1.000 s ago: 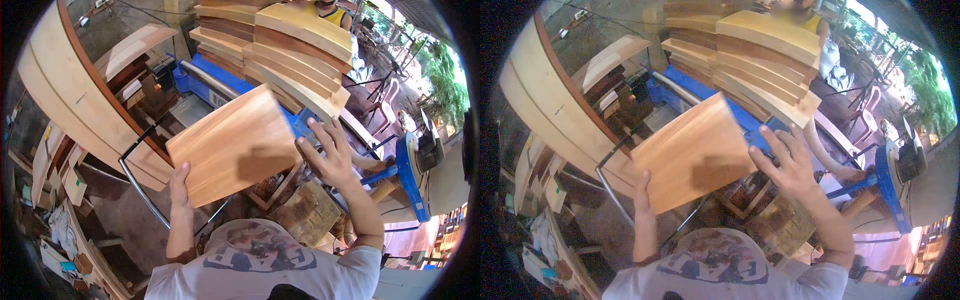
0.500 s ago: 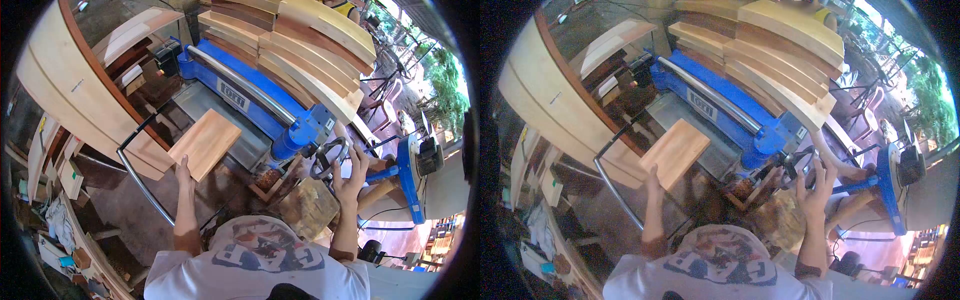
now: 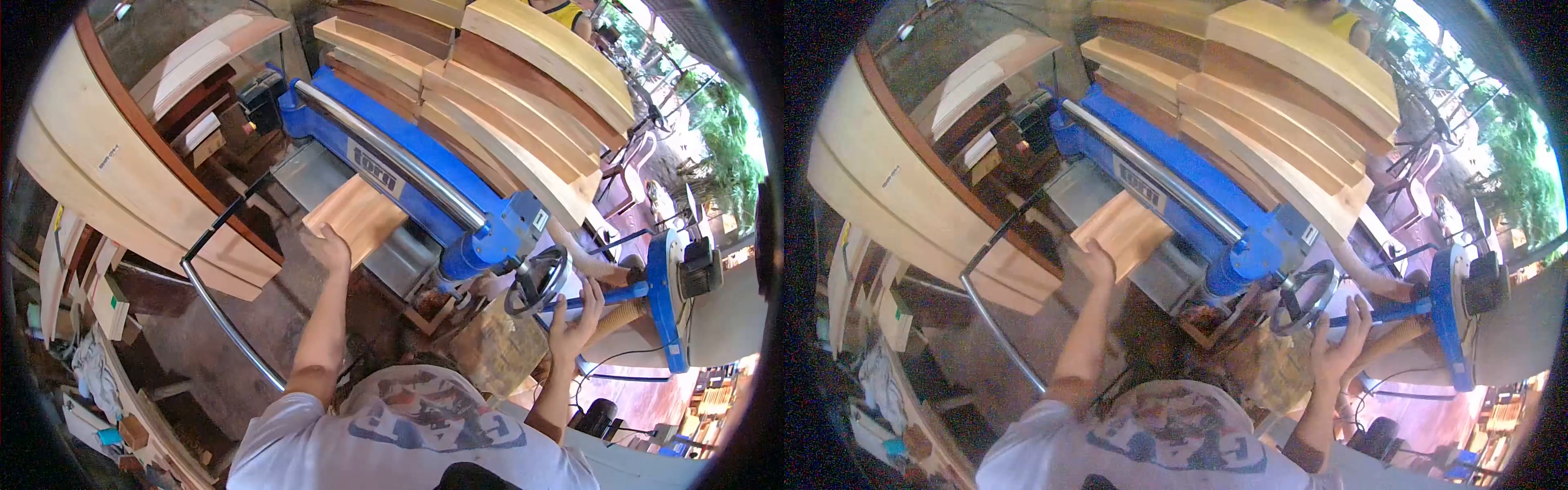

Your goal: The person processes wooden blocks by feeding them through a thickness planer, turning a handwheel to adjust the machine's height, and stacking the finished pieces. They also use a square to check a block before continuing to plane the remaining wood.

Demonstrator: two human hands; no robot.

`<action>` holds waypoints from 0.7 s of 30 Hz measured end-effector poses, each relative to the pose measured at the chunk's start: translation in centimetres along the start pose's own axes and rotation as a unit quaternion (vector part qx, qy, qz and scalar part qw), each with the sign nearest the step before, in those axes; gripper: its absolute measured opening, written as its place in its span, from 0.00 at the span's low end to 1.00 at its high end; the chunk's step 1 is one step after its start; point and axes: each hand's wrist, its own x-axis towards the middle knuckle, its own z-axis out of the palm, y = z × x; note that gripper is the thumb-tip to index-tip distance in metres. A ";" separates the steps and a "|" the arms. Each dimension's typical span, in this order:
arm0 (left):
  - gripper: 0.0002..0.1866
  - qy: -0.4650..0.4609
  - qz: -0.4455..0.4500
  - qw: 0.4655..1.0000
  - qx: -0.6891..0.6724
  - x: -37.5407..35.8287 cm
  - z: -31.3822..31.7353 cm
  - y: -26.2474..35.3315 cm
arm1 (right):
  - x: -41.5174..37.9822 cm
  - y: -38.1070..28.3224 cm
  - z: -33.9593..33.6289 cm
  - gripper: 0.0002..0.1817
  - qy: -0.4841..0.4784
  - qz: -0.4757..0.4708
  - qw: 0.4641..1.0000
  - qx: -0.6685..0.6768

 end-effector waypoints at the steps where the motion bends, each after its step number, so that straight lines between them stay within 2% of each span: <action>1: 0.42 -0.016 -0.008 1.000 -0.005 -0.2 -0.1 -0.2 | 0.3 0.4 0.2 0.26 0.008 0.002 1.000 -0.001; 4: 0.45 -0.042 -0.016 0.999 -0.010 -0.2 0.5 1.7 | 2.3 0.9 1.3 0.25 0.060 -0.006 0.998 0.032; 5: 0.45 -0.044 -0.013 0.999 0.005 -0.5 0.5 2.0 | 3.6 0.7 1.0 0.24 0.055 -0.036 0.998 -0.013; 8: 0.45 -0.051 -0.020 0.998 0.044 -1.0 0.8 2.4 | 7.8 -0.5 1.3 0.24 0.111 -0.014 0.993 0.025; 11: 0.47 -0.044 -0.012 0.997 0.059 -0.9 1.6 2.7 | 12.7 -1.7 0.6 0.24 0.161 -0.088 0.982 0.055; 14: 0.47 -0.036 -0.003 0.995 0.096 -1.1 2.5 2.9 | 17.3 -3.2 -0.8 0.24 0.181 -0.206 0.962 0.011; 18: 0.47 -0.067 0.005 0.987 0.148 -1.5 2.6 5.1 | 22.7 -5.1 -2.1 0.27 0.164 -0.240 0.957 0.024; 19: 0.47 -0.058 0.014 0.987 0.151 -1.6 3.1 5.0 | 24.1 -6.3 -2.3 0.31 0.136 -0.227 0.964 0.040; 21: 0.47 -0.051 0.018 0.989 0.135 -1.7 4.0 4.6 | 27.0 -7.4 -3.2 0.48 0.051 -0.268 0.961 -0.047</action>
